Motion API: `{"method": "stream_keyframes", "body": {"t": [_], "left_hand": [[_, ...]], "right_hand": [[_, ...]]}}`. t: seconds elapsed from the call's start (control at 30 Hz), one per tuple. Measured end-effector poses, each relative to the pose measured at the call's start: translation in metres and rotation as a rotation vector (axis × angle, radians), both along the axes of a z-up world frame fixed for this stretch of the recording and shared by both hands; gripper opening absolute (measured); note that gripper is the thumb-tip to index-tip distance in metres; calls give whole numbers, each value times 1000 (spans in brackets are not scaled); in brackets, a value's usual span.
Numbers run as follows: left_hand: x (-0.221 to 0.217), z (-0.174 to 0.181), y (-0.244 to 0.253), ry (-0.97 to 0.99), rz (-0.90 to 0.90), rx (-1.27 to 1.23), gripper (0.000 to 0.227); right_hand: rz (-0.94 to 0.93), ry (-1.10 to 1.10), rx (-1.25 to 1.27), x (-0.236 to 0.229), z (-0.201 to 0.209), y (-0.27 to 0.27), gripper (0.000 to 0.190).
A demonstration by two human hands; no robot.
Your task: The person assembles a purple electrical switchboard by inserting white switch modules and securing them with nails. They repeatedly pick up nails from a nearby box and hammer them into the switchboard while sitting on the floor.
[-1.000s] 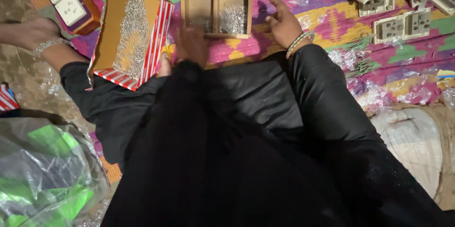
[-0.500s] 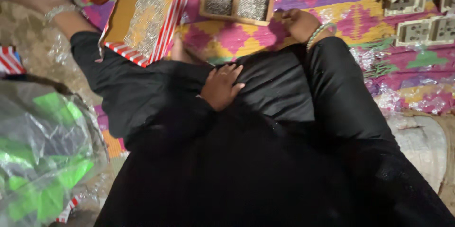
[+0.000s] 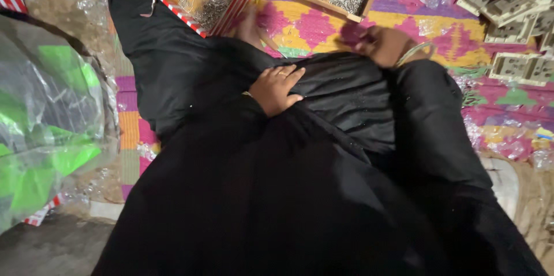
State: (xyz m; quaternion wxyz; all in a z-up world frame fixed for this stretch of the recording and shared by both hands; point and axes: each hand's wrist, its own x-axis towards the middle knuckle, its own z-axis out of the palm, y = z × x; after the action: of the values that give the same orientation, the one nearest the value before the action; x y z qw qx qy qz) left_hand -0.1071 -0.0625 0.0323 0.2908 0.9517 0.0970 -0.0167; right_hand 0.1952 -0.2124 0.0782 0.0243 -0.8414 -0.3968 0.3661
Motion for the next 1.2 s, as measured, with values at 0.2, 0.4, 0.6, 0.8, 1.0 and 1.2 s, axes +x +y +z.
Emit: {"method": "stream_keyframes", "body": {"t": [0.2, 0.4, 0.6, 0.8, 1.0, 1.2], "left_hand": [[-20, -1, 20, -103, 143, 185, 62], [16, -30, 41, 140, 44, 214, 57], [26, -26, 60, 274, -66, 276, 75], [-5, -18, 19, 276, -42, 170, 73], [-20, -10, 1, 341, 8, 162, 76], [-21, 2, 14, 474, 101, -7, 84]], "right_hand": [[327, -42, -146, -107, 35, 44, 63], [354, -84, -360, -149, 17, 77, 92], [346, -219, -373, -165, 30, 72, 92], [368, -363, -444, -200, 46, 37, 89], [321, -350, -453, -212, 36, 13, 94], [420, -379, -442, -201, 21, 23, 96]]}}
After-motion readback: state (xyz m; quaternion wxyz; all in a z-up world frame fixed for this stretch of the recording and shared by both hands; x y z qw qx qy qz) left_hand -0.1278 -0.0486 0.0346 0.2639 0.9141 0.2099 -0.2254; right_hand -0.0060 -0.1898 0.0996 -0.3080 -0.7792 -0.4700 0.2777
